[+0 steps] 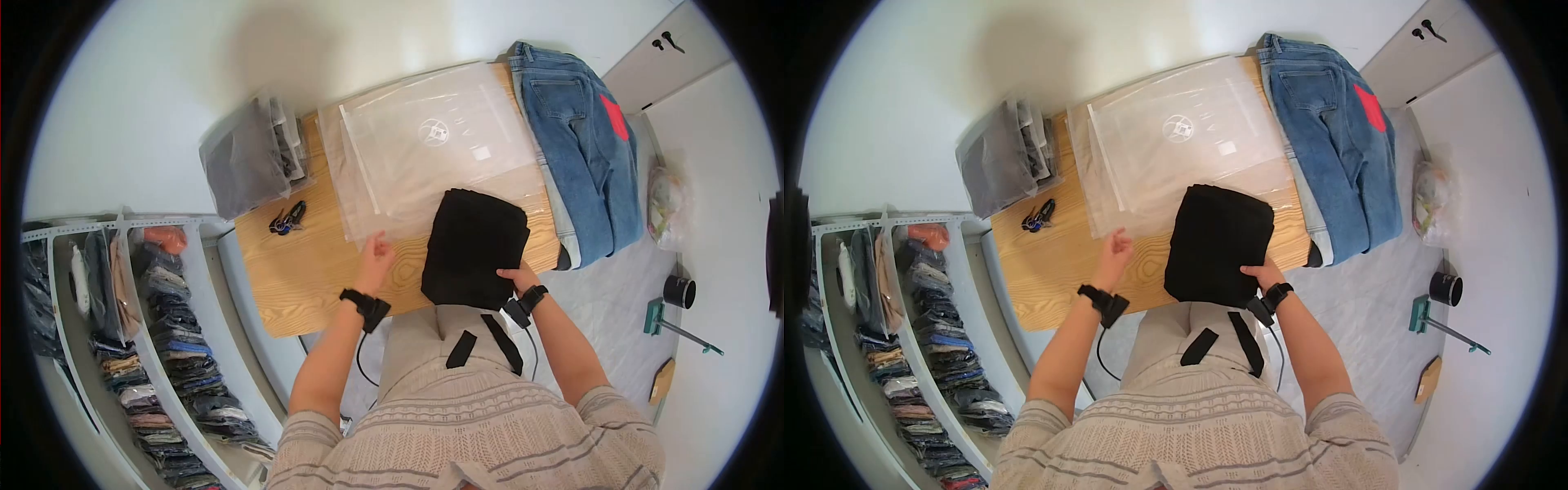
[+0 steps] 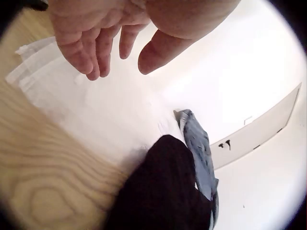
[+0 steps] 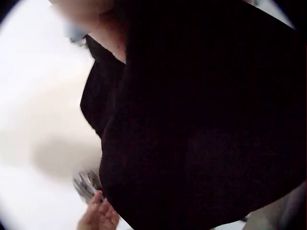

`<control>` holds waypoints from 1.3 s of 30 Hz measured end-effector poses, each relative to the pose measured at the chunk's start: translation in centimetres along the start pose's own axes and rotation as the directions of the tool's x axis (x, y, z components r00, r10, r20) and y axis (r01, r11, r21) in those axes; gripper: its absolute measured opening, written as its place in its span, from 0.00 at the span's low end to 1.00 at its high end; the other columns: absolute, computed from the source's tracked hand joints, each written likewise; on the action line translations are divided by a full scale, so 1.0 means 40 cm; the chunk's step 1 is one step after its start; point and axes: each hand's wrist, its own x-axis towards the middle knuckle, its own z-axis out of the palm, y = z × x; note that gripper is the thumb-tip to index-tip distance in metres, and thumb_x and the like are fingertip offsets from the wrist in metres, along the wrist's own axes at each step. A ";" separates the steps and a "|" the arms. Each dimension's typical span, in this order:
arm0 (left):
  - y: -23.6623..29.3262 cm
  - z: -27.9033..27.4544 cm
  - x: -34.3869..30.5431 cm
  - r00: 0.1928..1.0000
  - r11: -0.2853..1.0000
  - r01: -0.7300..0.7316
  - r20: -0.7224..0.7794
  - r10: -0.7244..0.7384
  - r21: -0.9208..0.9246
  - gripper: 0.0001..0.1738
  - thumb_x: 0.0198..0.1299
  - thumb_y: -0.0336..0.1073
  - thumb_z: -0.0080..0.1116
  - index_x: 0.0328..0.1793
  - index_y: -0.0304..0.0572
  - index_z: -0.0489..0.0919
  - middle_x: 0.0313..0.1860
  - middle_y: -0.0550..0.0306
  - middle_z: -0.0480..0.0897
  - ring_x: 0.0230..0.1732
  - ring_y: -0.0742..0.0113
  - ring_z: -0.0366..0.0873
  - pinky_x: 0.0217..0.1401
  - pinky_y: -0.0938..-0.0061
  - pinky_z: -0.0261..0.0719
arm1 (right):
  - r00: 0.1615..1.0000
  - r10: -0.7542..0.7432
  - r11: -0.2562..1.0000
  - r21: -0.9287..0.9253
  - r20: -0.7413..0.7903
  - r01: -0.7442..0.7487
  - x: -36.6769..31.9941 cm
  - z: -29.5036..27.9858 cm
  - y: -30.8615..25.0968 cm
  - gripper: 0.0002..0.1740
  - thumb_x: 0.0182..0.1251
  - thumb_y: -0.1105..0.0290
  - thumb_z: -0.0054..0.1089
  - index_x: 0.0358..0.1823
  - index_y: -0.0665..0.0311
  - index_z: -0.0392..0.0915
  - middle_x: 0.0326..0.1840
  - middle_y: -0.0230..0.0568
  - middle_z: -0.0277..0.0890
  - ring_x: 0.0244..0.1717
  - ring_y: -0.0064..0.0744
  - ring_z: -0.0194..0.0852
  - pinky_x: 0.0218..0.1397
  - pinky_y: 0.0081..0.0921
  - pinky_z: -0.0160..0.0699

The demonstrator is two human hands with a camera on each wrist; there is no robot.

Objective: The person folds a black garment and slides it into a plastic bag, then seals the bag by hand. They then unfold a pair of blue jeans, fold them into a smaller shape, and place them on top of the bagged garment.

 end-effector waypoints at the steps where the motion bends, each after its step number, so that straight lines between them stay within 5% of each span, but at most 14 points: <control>1: -0.004 -0.013 0.045 0.999 0.999 -0.027 -0.025 0.028 0.033 0.28 0.56 0.25 0.53 0.65 0.43 0.64 0.48 0.54 0.73 0.45 0.69 0.72 0.50 0.76 0.72 | 1.000 0.005 1.000 0.003 -0.001 -0.005 0.005 -0.013 0.005 0.36 0.47 0.83 0.61 0.62 0.70 0.62 0.58 0.45 0.70 0.58 0.39 0.68 0.65 0.34 0.63; 3: 0.006 -0.020 0.124 0.997 0.996 -0.055 -0.048 0.059 0.070 0.28 0.56 0.25 0.53 0.64 0.42 0.64 0.48 0.53 0.74 0.46 0.68 0.72 0.51 0.75 0.72 | 0.984 0.175 0.980 0.099 0.010 -0.175 0.018 -0.031 0.006 0.40 0.46 0.83 0.62 0.65 0.69 0.57 0.59 0.45 0.68 0.60 0.41 0.66 0.64 0.34 0.65; 7: 0.005 -0.024 0.280 0.969 0.978 -0.029 -0.234 0.078 0.205 0.28 0.55 0.29 0.55 0.63 0.40 0.65 0.49 0.49 0.75 0.49 0.60 0.73 0.52 0.72 0.72 | 0.990 0.111 0.983 0.135 0.082 -0.121 0.024 -0.038 -0.002 0.35 0.50 0.78 0.63 0.62 0.69 0.61 0.57 0.45 0.70 0.57 0.42 0.70 0.62 0.39 0.68; 9: 0.007 -0.023 0.338 0.951 0.961 -0.005 -0.295 0.090 0.276 0.28 0.54 0.30 0.56 0.63 0.39 0.65 0.49 0.47 0.75 0.49 0.58 0.73 0.52 0.71 0.72 | 0.972 0.211 0.932 0.279 0.102 -0.232 0.024 -0.041 -0.018 0.39 0.51 0.77 0.64 0.66 0.65 0.56 0.61 0.43 0.66 0.60 0.42 0.67 0.62 0.38 0.69; 14: 0.077 0.021 0.402 0.923 0.967 0.255 -0.301 -0.241 0.008 0.33 0.49 0.34 0.61 0.63 0.40 0.65 0.51 0.44 0.74 0.51 0.56 0.73 0.52 0.70 0.72 | 0.984 0.168 0.970 0.169 0.064 -0.177 0.027 -0.041 -0.009 0.37 0.52 0.71 0.66 0.64 0.67 0.60 0.58 0.44 0.70 0.59 0.40 0.69 0.62 0.36 0.68; 18: 0.055 0.026 0.425 0.914 0.955 0.215 -0.388 -0.121 0.207 0.33 0.47 0.35 0.60 0.62 0.39 0.66 0.51 0.38 0.75 0.54 0.47 0.72 0.57 0.62 0.70 | 0.983 0.175 0.972 0.150 0.056 -0.181 0.010 -0.018 -0.036 0.38 0.52 0.73 0.65 0.65 0.67 0.58 0.60 0.44 0.68 0.60 0.39 0.68 0.62 0.35 0.68; 20: 0.083 0.019 0.398 0.741 0.834 0.346 -0.671 0.038 0.430 0.34 0.46 0.36 0.60 0.61 0.34 0.66 0.50 0.36 0.75 0.56 0.44 0.70 0.60 0.61 0.68 | 0.987 0.150 0.975 0.160 0.055 -0.157 0.012 -0.016 -0.037 0.38 0.52 0.74 0.64 0.66 0.67 0.56 0.61 0.44 0.67 0.60 0.39 0.67 0.63 0.35 0.67; 27: 0.019 -0.077 0.422 0.875 0.842 0.380 -0.443 -0.194 0.383 0.37 0.46 0.45 0.62 0.60 0.27 0.68 0.54 0.34 0.73 0.58 0.43 0.69 0.61 0.62 0.67 | 0.990 0.140 0.976 0.170 -0.009 -0.137 0.024 -0.021 -0.006 0.39 0.52 0.76 0.65 0.66 0.67 0.56 0.62 0.45 0.65 0.60 0.38 0.66 0.61 0.32 0.69; 32: -0.069 -0.097 0.471 0.882 0.842 0.342 -0.451 -0.135 0.417 0.33 0.45 0.48 0.63 0.53 0.30 0.73 0.48 0.37 0.77 0.50 0.46 0.75 0.56 0.62 0.71 | 0.994 0.106 0.984 0.143 -0.017 -0.102 0.016 -0.008 -0.018 0.38 0.52 0.75 0.65 0.65 0.68 0.57 0.61 0.45 0.67 0.60 0.38 0.66 0.63 0.32 0.66; 35: -0.059 -0.093 0.478 0.891 0.869 0.366 -0.395 -0.224 0.334 0.30 0.45 0.45 0.65 0.51 0.33 0.74 0.41 0.43 0.79 0.43 0.51 0.77 0.50 0.66 0.74 | 0.994 0.107 0.987 0.127 -0.023 -0.103 0.019 -0.014 -0.011 0.37 0.53 0.74 0.64 0.64 0.70 0.58 0.59 0.46 0.68 0.58 0.38 0.68 0.62 0.32 0.68; 37: -0.034 -0.060 0.465 0.868 0.982 0.181 -0.478 -0.134 0.053 0.26 0.46 0.41 0.65 0.49 0.32 0.74 0.35 0.50 0.79 0.37 0.60 0.78 0.43 0.70 0.75 | 0.994 0.113 0.986 0.129 -0.016 -0.110 0.025 -0.019 -0.002 0.36 0.53 0.74 0.64 0.64 0.70 0.58 0.58 0.47 0.69 0.58 0.38 0.69 0.62 0.32 0.68; 39: 0.016 -0.035 0.436 0.886 0.982 0.121 -0.462 -0.040 0.147 0.23 0.49 0.38 0.64 0.48 0.33 0.74 0.33 0.51 0.78 0.35 0.64 0.77 0.40 0.72 0.75 | 0.996 0.087 0.986 0.143 0.009 -0.088 0.029 -0.023 0.007 0.35 0.54 0.75 0.63 0.63 0.71 0.58 0.58 0.46 0.69 0.58 0.38 0.69 0.62 0.32 0.68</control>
